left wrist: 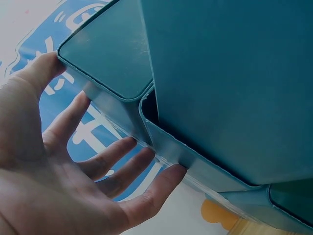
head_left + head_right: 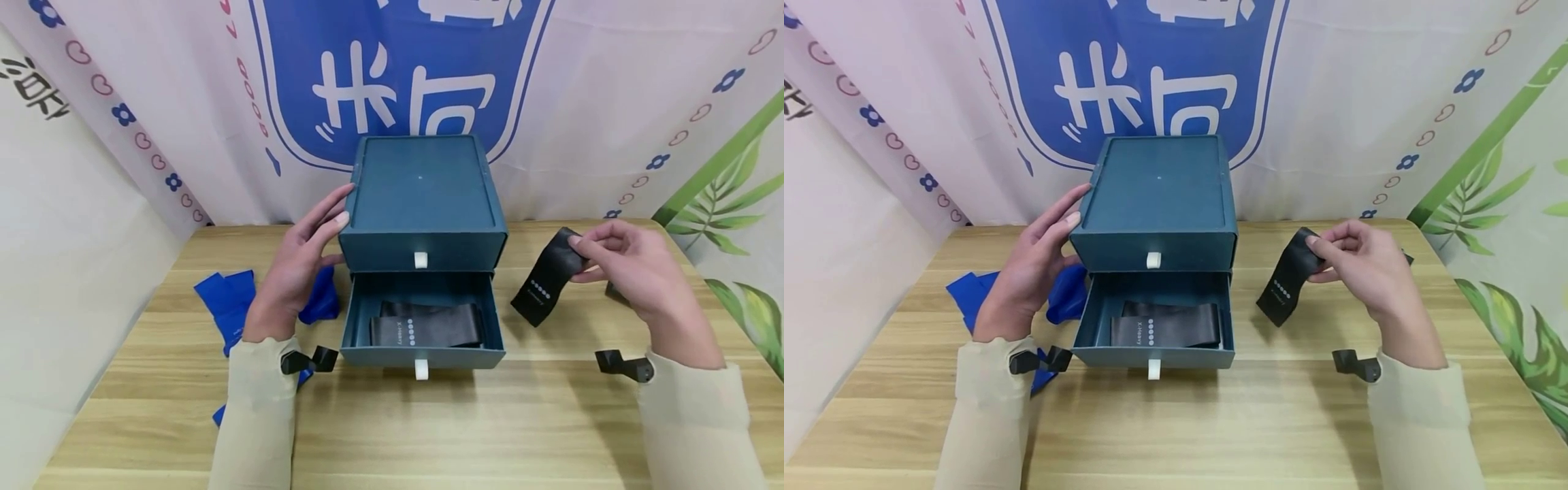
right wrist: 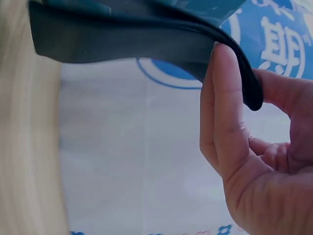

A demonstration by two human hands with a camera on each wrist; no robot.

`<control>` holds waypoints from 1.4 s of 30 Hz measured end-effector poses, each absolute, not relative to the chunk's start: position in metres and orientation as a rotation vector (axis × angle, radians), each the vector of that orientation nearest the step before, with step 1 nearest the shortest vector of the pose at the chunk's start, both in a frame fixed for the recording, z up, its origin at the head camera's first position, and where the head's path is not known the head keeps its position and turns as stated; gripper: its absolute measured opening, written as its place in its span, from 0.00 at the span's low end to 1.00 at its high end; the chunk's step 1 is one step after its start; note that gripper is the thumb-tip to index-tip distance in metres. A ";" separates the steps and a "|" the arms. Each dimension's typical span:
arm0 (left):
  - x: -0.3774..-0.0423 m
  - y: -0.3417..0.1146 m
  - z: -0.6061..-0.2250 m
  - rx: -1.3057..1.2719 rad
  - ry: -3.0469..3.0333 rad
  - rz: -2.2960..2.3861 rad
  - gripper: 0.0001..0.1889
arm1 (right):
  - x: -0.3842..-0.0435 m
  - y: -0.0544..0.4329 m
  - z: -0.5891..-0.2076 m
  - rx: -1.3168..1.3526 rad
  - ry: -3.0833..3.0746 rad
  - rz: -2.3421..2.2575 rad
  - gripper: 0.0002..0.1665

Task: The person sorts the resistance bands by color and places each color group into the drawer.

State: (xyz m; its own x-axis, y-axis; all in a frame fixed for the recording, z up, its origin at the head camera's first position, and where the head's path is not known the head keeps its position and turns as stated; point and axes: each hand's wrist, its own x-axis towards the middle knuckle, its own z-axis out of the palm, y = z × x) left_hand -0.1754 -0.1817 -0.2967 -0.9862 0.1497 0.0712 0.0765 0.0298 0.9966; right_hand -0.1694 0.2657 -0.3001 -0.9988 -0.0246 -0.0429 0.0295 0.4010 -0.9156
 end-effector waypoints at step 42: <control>-0.175 -0.183 -0.296 0.262 2.196 2.148 0.27 | -0.102 0.140 -0.249 -0.499 2.012 -2.432 0.03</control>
